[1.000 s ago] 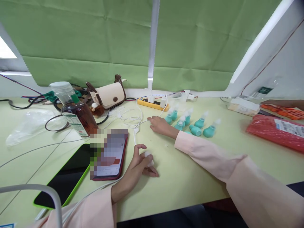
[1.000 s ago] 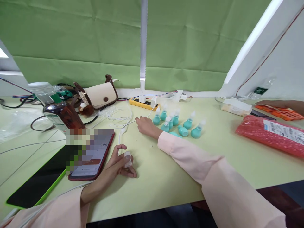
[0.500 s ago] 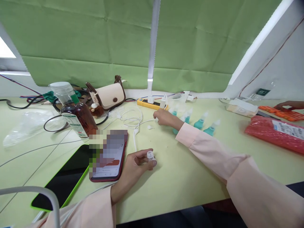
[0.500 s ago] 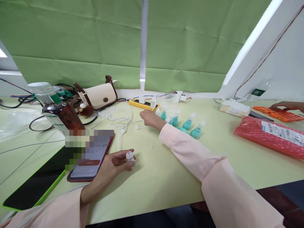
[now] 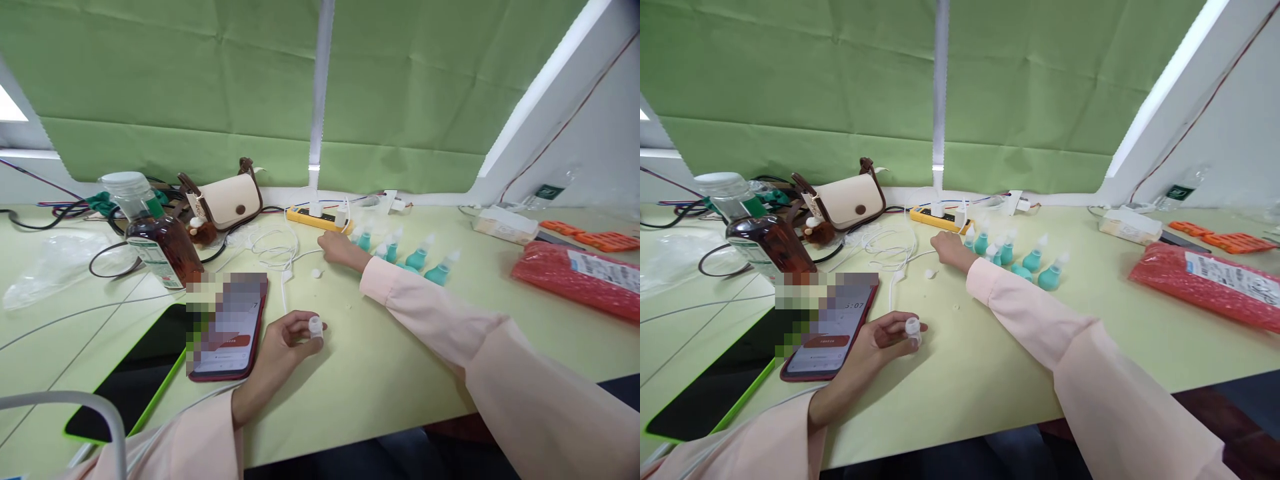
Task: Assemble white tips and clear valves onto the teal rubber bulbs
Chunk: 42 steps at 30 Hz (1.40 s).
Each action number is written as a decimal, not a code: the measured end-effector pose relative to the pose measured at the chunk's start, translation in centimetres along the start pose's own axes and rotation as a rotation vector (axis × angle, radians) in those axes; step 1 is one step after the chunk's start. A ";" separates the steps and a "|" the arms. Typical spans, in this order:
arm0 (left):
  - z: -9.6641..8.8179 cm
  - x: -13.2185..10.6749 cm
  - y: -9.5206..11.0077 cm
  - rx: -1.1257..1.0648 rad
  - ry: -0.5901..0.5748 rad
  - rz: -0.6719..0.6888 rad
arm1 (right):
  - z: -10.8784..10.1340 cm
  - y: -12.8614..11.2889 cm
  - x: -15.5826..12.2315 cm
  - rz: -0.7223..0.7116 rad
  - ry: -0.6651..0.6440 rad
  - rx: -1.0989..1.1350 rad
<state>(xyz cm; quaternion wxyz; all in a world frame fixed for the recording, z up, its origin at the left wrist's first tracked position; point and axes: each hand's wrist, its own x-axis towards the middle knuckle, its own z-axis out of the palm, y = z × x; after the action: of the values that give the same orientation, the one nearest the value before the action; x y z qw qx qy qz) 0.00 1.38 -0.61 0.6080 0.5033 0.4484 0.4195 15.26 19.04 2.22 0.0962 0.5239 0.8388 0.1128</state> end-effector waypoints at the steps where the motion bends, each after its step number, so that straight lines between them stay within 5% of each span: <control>1: 0.1 0.0 0.1 -0.018 0.007 -0.011 | 0.0 -0.2 0.1 0.012 -0.007 0.000; 13: 0.2 0.1 0.3 -0.109 -0.006 -0.060 | -3.5 1.5 -2.8 -0.090 -0.004 0.102; 23: 0.1 0.2 0.1 -0.106 0.003 -0.058 | -1.7 0.9 -1.5 -0.049 -0.136 -0.042; 31: 0.2 0.1 0.2 -0.124 0.003 -0.078 | -0.9 1.4 -1.4 -0.115 -0.109 0.044; 36: 0.3 -0.1 0.5 -0.139 -0.008 -0.085 | -2.3 2.0 -2.0 -0.214 -0.135 0.180; 42: 0.1 -0.1 0.3 -0.109 -0.026 -0.078 | -5.1 4.4 -4.3 -0.114 -0.130 0.175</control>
<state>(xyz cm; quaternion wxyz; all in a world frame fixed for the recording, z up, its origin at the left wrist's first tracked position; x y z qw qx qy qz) 0.07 1.30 -0.33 0.6561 0.4571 0.4362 0.4127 19.45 16.58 8.52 0.1106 0.4879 0.8658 -0.0008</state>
